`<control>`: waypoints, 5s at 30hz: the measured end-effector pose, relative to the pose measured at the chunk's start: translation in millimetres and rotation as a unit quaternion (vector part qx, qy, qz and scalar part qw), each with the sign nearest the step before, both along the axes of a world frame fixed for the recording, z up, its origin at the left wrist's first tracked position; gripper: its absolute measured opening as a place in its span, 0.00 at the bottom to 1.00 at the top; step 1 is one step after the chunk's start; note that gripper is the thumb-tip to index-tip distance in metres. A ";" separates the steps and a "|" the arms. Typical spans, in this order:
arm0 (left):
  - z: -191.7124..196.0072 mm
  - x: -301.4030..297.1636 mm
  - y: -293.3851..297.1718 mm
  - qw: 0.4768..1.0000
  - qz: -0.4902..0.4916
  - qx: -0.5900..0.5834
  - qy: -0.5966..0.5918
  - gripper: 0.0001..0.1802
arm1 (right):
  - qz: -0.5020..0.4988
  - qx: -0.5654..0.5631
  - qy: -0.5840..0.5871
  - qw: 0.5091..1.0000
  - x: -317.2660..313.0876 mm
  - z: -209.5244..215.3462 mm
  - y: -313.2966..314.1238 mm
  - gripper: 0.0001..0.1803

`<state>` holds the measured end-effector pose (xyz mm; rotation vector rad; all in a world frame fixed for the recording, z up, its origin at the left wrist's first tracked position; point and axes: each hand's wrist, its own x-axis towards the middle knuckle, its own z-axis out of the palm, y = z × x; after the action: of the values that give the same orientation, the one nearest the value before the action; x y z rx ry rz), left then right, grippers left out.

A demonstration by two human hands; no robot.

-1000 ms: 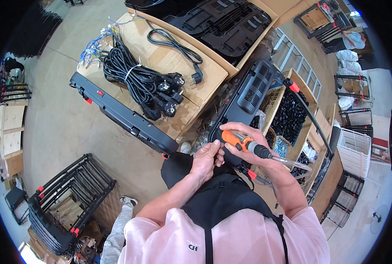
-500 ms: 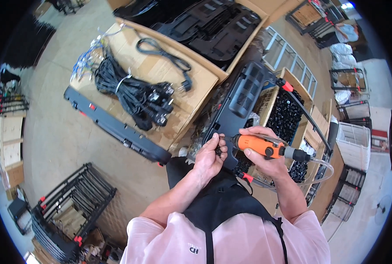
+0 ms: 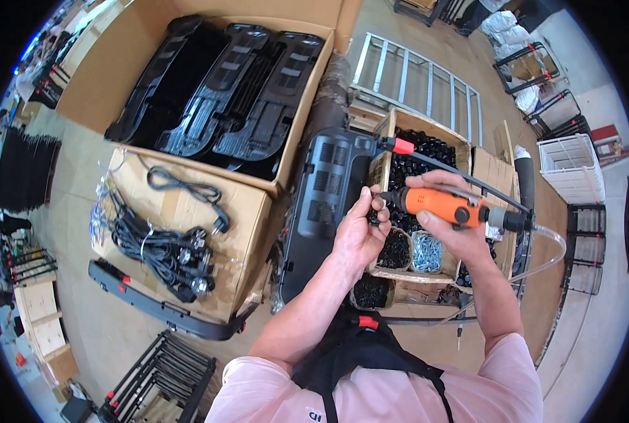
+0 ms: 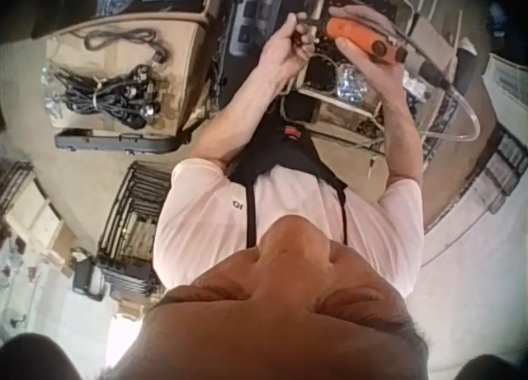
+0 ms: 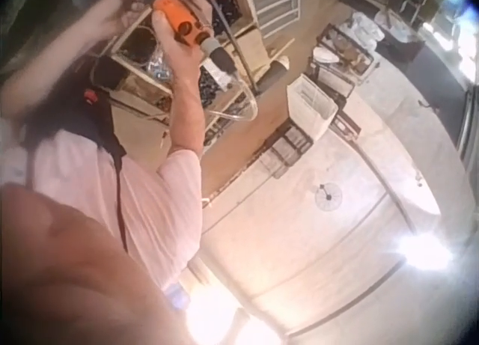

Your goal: Assembling an outdoor power tool by connecting internal wiring and fastening housing components with an electric screwdriver.

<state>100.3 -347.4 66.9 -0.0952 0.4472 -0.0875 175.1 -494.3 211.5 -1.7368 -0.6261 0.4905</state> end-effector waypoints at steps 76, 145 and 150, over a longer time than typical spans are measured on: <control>-37.7 91.5 7.9 0.987 0.050 0.149 0.025 0.16 | 0.052 -0.027 -0.026 0.998 169.7 -81.4 116.4 0.25; -35.5 -118.0 -3.9 0.974 -0.076 0.161 0.141 0.16 | 0.074 -0.081 -0.114 0.987 85.5 -91.8 168.4 0.26; -32.9 -133.4 -4.6 0.951 -0.151 0.245 0.115 0.16 | 0.029 -0.005 -0.096 0.995 41.7 -56.7 118.7 0.25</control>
<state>-33.1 -352.0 34.0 0.4598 0.7037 -0.2660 216.8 -375.6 154.8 -1.7926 -0.8147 0.3690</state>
